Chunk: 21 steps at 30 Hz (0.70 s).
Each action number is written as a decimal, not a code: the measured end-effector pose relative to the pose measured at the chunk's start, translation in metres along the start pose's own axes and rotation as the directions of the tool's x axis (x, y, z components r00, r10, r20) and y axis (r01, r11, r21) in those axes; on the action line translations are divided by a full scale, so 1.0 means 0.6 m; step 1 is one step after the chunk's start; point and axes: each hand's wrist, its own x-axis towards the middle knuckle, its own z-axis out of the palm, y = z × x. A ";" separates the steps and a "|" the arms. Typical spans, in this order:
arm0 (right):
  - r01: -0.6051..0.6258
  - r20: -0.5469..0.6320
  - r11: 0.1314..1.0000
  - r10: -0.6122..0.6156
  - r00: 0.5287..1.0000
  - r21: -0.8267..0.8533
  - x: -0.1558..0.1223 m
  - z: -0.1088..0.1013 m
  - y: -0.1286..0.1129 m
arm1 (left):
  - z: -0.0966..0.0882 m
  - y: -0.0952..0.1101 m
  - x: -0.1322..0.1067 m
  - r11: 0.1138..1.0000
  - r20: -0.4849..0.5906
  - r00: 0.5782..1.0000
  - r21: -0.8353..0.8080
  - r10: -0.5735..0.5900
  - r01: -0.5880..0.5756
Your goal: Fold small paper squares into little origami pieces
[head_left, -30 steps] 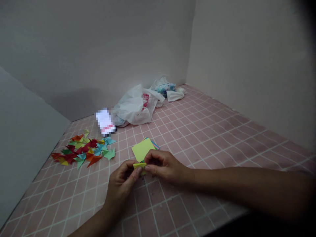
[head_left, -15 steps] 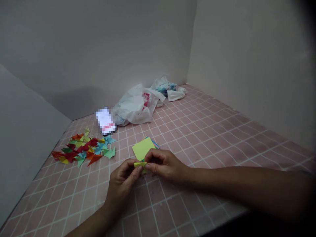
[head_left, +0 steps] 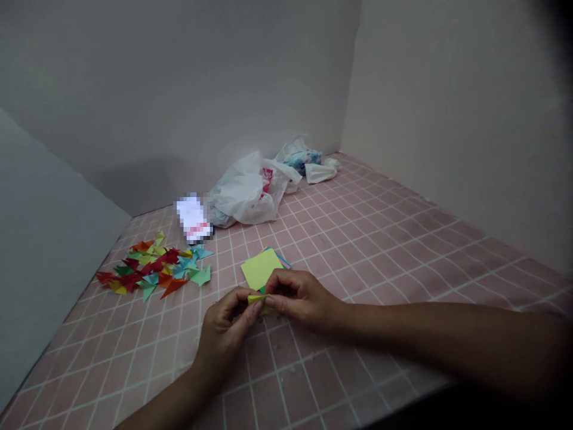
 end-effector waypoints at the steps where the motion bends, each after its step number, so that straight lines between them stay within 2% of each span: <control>1: 0.004 -0.006 1.000 -0.004 1.000 -0.007 0.000 0.000 0.000 | 0.000 0.000 -0.001 1.000 0.000 1.000 -0.015 -0.012 0.012; 5: 0.024 -0.021 0.999 -0.025 0.999 -0.040 -0.002 0.001 0.002 | 0.001 0.001 -0.002 0.996 0.006 0.999 -0.077 -0.053 0.054; 21: 0.003 -0.015 0.997 -0.004 1.000 -0.081 -0.004 0.000 -0.009 | 0.000 0.006 0.002 0.980 0.050 0.995 -0.174 -0.086 0.094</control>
